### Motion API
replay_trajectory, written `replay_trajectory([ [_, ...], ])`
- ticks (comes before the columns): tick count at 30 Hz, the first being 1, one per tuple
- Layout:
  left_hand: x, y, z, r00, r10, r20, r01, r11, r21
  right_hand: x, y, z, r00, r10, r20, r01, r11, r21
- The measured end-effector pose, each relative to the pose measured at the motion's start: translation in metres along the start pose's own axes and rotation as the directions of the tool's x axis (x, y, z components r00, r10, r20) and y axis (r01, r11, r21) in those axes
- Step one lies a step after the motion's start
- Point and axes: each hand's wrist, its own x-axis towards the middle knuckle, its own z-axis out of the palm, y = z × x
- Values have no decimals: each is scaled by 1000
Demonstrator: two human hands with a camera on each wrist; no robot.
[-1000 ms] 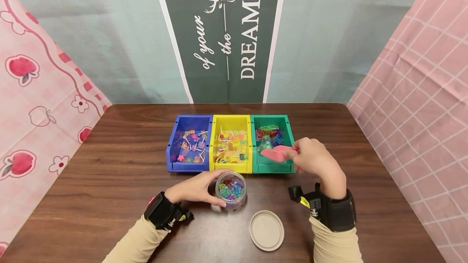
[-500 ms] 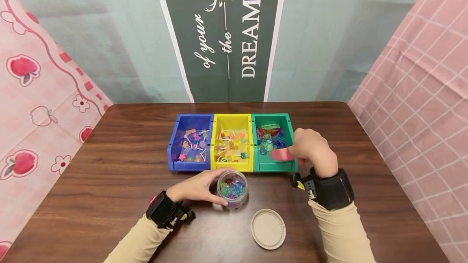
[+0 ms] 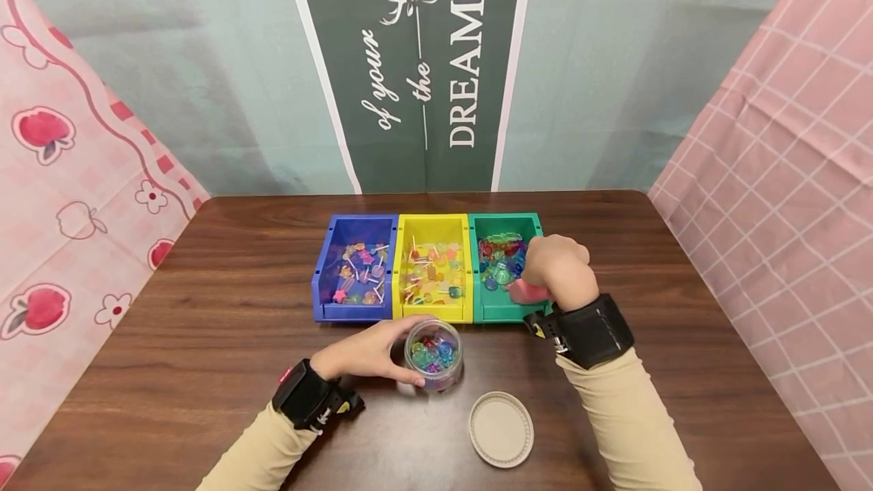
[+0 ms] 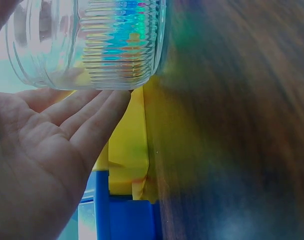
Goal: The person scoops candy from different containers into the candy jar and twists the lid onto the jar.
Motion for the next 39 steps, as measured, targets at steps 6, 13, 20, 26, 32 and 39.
replay_trajectory([
  [6, 0, 0, 0, 1000, -6, 2, 6, 1000, -3, 8, -1, 3, 1000, 17, 6, -17, 1000, 0],
  [13, 0, 0, 0, 1000, -6, -1, 6, 1000, -14, 11, 2, 5, 999, 40, -18, -39, 999, 38],
  [20, 0, 1, 0, 1000, -12, -2, 12, 1000, -11, 18, 6, 12, 995, 51, -89, -44, 996, 83],
  [26, 0, 0, 0, 1000, -11, -1, 11, 1000, -15, 15, 8, 11, 996, 50, -77, -43, 996, 80],
  [32, 0, 0, 0, 1000, -11, -1, 11, 1000, -16, 9, 7, 11, 998, 35, -43, -32, 997, 68],
  [39, 1, 0, 0, 1000, -17, 6, 17, 1000, -17, 9, 6, 14, 998, 48, -40, -45, 997, 68],
])
